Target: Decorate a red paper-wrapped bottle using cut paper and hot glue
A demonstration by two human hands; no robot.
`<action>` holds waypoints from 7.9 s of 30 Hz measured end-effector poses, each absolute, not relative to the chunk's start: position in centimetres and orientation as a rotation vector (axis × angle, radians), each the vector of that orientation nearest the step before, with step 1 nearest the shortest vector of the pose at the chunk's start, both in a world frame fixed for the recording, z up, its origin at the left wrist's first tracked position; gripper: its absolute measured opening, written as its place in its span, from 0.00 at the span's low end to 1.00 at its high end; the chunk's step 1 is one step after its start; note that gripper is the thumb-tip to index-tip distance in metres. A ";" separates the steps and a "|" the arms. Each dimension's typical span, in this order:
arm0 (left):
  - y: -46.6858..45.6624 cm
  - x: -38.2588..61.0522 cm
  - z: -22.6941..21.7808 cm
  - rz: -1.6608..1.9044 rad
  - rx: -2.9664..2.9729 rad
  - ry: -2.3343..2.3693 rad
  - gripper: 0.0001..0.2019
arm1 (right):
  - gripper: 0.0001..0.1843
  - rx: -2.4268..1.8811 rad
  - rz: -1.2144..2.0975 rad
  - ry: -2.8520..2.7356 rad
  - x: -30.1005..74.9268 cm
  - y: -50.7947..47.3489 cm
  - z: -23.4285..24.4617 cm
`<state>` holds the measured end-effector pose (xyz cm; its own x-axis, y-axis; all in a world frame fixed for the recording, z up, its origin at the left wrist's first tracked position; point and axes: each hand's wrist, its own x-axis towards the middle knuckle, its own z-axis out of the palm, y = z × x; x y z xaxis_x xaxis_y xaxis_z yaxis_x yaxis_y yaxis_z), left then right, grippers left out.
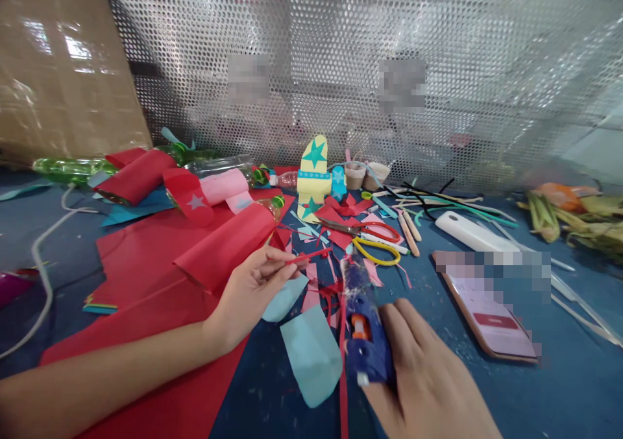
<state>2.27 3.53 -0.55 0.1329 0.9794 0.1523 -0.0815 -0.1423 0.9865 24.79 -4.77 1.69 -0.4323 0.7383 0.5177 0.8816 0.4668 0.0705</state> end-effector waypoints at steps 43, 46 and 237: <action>3.0 2.3 -0.5 1.178 1.474 0.911 0.03 | 0.15 -1.411 1.097 -1.465 22.3 -0.6 4.4; 2.7 2.3 -0.4 1.169 1.483 0.868 0.02 | 0.18 -1.415 1.164 -1.412 22.2 -0.4 4.0; 2.3 2.3 1.0 0.917 1.472 0.823 0.05 | 0.08 -1.377 1.102 -1.585 21.7 -0.7 3.3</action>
<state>2.33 2.34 1.00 0.4473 0.8900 0.0885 -0.0075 -0.0952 0.9954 21.73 -0.70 3.28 -0.1386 0.9904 0.0024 0.3433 0.0503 -0.9379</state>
